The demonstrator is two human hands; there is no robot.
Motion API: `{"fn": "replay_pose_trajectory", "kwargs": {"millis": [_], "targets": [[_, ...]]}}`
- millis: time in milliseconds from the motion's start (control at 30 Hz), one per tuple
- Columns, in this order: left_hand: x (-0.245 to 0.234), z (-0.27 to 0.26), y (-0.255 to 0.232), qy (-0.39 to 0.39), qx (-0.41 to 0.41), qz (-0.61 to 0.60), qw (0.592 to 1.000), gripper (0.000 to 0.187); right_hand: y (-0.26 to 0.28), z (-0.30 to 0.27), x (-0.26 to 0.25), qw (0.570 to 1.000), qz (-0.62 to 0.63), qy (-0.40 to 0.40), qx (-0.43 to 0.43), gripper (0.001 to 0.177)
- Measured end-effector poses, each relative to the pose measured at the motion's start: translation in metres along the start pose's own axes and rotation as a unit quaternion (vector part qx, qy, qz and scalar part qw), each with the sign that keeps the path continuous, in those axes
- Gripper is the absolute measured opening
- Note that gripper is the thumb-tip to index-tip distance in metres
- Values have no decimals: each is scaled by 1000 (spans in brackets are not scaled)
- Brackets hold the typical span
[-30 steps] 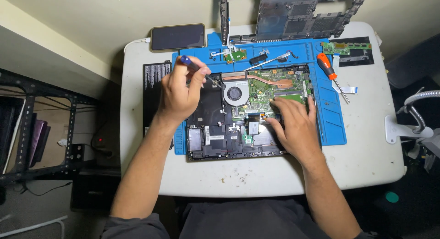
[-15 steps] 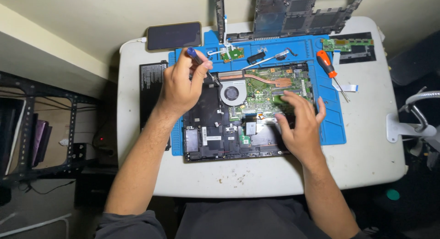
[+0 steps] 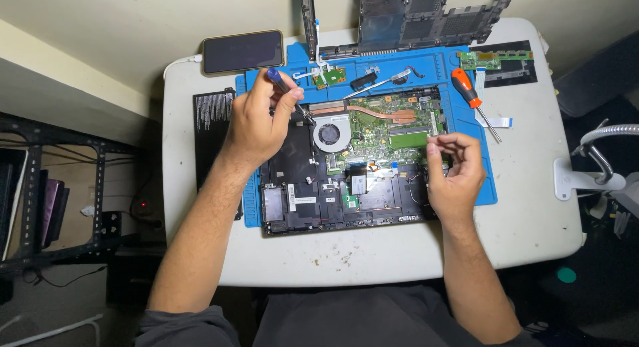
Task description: The person uses a screwdriver to remove screws from a laptop motherboard and then detaches a ribbon cable connector. They continue to unscrew components and disconnect cables within the laptop chassis.
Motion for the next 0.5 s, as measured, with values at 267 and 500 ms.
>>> {"fn": "replay_pose_trajectory", "kwargs": {"millis": [267, 500], "targets": [[4, 1, -1, -6, 7, -1, 1000, 13, -28, -13, -2, 997, 44, -5, 56, 11], [6, 8, -1, 12, -39, -134, 990, 7, 33, 19, 35, 980, 34, 192, 26, 22]]}}
Point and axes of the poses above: each hand's wrist, its own z-axis towards the middle knuckle, its own x-axis out of the palm, y = z × x, the point moved 3 cm from there along z, towards the middle knuckle, and after that the axes turned 8 degrees about z, right-handed, at the moved point
